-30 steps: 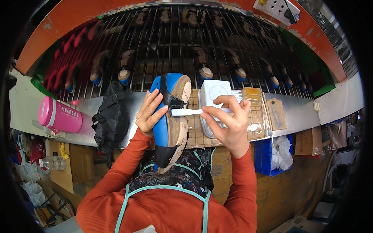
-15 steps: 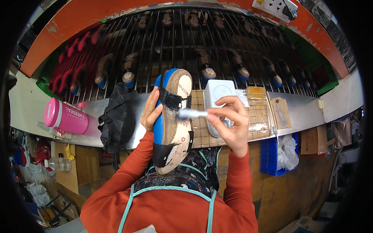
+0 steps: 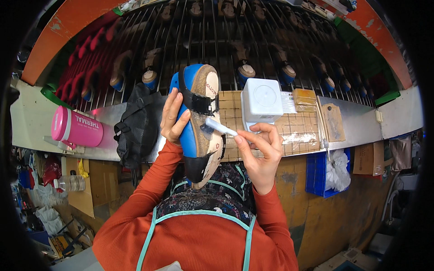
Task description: The person repeatedly applies a white adhesive to the sole and strap areas of a blue and black sandal using a small brush. The sandal is held in the left hand while the right hand applies the glue, and the sandal is returned to a metal rack between applications.
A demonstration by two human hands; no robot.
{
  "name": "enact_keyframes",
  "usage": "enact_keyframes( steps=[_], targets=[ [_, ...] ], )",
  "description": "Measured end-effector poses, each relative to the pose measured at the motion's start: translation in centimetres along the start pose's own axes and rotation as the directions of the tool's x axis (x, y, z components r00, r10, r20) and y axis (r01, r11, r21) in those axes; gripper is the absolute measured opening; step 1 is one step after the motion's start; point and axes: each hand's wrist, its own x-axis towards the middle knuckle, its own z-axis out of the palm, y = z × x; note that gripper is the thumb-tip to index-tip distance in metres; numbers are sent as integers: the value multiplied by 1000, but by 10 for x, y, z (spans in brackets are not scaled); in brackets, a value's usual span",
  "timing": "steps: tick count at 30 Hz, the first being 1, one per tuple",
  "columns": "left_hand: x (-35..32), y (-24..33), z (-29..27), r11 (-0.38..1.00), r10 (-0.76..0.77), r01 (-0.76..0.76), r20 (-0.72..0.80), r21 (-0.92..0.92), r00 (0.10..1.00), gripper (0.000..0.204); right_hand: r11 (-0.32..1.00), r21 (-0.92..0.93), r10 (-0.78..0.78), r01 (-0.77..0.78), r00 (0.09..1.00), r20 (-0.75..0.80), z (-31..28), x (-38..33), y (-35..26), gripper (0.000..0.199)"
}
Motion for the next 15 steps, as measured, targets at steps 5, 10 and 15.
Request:
enact_keyframes(
  steps=[5, 10, 15],
  targets=[
    [0, -2, -5, 999, 23, -24, 40, 29, 999, 34, 962, -225, -172, 156, 984, -54, 7, 5, -2, 21],
    [2, -3, -11, 995, 45, -53, 100, 81, 994, 37, 829, -455, -392, 324, 918, -60, 11, 11, -4, 26],
    [4, -8, -14, 993, 72, -82, 117, 84, 991, 38, 746, -549, -500, 378, 862, -85, 17, 14, -5, 29]
  ],
)
